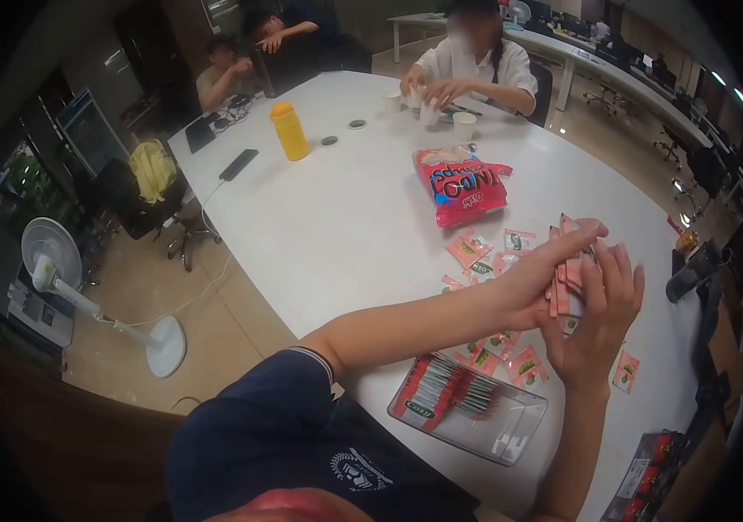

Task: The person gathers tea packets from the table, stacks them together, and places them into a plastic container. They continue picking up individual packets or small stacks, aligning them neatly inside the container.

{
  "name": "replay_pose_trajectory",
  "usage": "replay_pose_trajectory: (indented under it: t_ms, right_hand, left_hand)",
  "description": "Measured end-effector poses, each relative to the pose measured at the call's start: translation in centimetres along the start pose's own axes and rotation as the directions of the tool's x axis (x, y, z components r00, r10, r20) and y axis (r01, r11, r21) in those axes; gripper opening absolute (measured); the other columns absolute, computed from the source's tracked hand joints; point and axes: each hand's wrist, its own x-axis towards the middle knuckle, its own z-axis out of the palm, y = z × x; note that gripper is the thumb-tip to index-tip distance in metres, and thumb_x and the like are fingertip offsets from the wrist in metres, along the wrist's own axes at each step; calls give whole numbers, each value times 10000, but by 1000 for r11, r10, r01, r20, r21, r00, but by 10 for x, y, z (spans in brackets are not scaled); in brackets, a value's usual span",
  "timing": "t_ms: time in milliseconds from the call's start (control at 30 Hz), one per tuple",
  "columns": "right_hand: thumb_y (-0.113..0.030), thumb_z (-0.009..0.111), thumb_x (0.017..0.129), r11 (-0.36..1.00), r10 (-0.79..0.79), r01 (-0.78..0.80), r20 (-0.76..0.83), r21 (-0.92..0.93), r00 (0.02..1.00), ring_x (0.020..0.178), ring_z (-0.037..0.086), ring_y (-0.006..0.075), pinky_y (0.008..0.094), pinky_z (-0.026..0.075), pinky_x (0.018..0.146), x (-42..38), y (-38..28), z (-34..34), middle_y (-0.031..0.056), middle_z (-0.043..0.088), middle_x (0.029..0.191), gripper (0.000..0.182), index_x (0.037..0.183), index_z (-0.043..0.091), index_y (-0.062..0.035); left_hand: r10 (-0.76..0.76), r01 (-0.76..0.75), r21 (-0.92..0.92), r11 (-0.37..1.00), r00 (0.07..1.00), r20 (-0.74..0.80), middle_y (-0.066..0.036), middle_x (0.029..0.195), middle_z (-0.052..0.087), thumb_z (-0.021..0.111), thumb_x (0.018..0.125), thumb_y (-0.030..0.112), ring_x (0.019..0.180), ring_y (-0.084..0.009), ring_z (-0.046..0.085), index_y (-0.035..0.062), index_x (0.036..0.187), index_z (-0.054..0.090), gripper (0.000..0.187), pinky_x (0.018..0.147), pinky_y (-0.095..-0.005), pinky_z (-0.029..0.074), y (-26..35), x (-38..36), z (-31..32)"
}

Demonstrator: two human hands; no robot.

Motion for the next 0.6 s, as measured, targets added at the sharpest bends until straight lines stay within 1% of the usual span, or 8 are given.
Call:
replay_pose_trajectory:
  t_ms: [33, 167, 200, 300, 400, 500, 533, 600]
  right_hand:
    - [-513, 605, 1024, 999, 24, -25, -31, -26, 999, 1491, 411, 429, 660, 197, 1245, -4, 3, 3, 168, 490, 1534, 676, 1519, 418, -92]
    - [-520, 558, 1049, 990, 86, -99, -134, -96, 987, 1490, 414, 434, 648, 126, 1269, -11, 3, 1, 163, 520, 1482, 603, 1451, 447, -84]
    - [-525, 553, 1051, 990, 88, -103, -148, -95, 985, 1490, 414, 434, 646, 120, 1271, -9, 1, -1, 162, 521, 1480, 604, 1448, 444, -83]
    - [-584, 476, 1064, 990, 73, -93, -187, -102, 980, 1491, 412, 436, 643, 103, 1275, -6, -3, -3, 164, 523, 1471, 650, 1469, 403, -81]
    - [-641, 372, 1078, 990, 79, -103, -235, -93, 969, 1499, 404, 433, 647, 107, 1279, -6, -6, -4, 167, 532, 1445, 692, 1484, 390, -80]
    - [-697, 285, 1072, 989, 109, -130, -245, -69, 963, 1500, 402, 433, 641, 105, 1280, -12, 0, -2, 156, 541, 1424, 726, 1448, 407, -88]
    - [-715, 258, 1066, 992, 91, -110, -262, -58, 961, 1500, 400, 433, 639, 103, 1280, -20, 9, -1, 153, 542, 1421, 742, 1433, 417, -90]
    - [-753, 209, 1052, 991, 103, -123, -261, -62, 960, 1500, 399, 433, 635, 91, 1282, -21, 11, -6, 147, 546, 1410, 771, 1387, 437, -97]
  left_hand:
    - [-23, 25, -40, 999, 999, 36, -24, 1160, 623, 677, 1056, 290, 1052, -109, 668, 141, 1337, 487, 371, 884, -300, 591, -3, -2, 6]
    - [-38, 4, 156, 988, 976, 214, -19, 1187, 568, 686, 1056, 280, 1103, -78, 621, 121, 1471, 352, 556, 916, -265, 548, -7, -13, 16]
    - [-44, 3, 191, 982, 976, 213, -36, 1198, 568, 700, 1044, 245, 1104, -102, 622, 124, 1546, 247, 688, 932, -274, 544, -7, -13, 18]
    - [46, -75, 276, 958, 993, 109, -49, 1215, 560, 712, 1029, 225, 1114, -129, 619, 122, 1572, 216, 743, 960, -284, 536, -7, -18, 29]
    - [185, -219, 329, 919, 974, 131, -52, 1252, 547, 709, 1026, 219, 1138, -143, 610, 118, 1580, 221, 746, 988, -296, 526, -11, -20, 35]
    - [175, -239, 406, 882, 966, 191, -56, 1283, 538, 694, 1033, 214, 1164, -140, 606, 127, 1568, 257, 696, 1003, -304, 525, -28, -23, 33]
    - [120, -216, 405, 888, 961, 248, -60, 1298, 534, 660, 1066, 245, 1190, -136, 604, 138, 1556, 281, 628, 1017, -305, 535, -30, -23, 31]
    - [43, -106, 228, 968, 962, 268, -63, 1305, 533, 641, 1080, 276, 1189, -132, 607, 144, 1553, 283, 608, 1025, -298, 540, -25, -19, 31]
